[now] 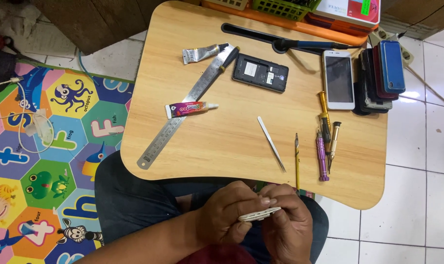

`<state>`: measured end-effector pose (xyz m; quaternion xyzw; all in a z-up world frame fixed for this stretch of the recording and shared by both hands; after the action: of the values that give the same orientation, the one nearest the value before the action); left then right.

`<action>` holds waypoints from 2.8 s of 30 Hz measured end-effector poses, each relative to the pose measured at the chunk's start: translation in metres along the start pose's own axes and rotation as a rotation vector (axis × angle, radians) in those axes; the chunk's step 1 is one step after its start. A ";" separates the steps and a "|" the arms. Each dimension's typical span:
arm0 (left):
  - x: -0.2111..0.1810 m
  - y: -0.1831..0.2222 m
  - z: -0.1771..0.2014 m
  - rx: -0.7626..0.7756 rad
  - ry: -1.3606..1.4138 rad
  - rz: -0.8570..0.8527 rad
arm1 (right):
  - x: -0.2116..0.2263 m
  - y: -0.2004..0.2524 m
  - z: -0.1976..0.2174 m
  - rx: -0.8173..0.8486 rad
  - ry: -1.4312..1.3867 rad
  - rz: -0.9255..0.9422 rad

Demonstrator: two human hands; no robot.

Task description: The person is reassembling a mobile phone by fitting the internal components and screen into the plastic housing, using a small tool for alignment.

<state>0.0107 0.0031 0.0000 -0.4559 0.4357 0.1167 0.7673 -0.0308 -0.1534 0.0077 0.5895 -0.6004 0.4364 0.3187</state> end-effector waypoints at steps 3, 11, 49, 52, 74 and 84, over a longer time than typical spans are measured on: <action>0.004 0.004 -0.003 0.016 -0.049 -0.033 | -0.001 -0.001 -0.004 0.022 0.003 0.087; -0.014 -0.020 0.004 -0.061 -0.073 0.064 | -0.009 0.007 0.001 -0.105 0.151 0.180; -0.026 -0.045 0.042 0.145 -0.030 0.369 | 0.024 -0.006 0.000 -0.122 0.820 0.193; -0.023 -0.043 0.050 0.254 -0.150 0.360 | 0.033 -0.022 -0.010 0.068 0.966 0.160; -0.039 -0.040 0.060 0.226 -0.253 0.277 | 0.061 -0.044 -0.028 0.276 1.273 0.335; -0.026 -0.020 0.058 0.118 -0.270 0.202 | 0.060 -0.045 -0.012 0.221 1.290 0.283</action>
<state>0.0392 0.0443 0.0438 -0.3443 0.3783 0.2274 0.8286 0.0057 -0.1652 0.0732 0.1552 -0.3128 0.7981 0.4911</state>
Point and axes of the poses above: each hand's wrist, its own y-axis away from the middle knuckle, its own z-axis out of the back of the hand, x = y × z, the point moved 2 cm from there along -y, towards the middle knuckle, and after that the axes turned 13 degrees about x, right-handed, at the moved point
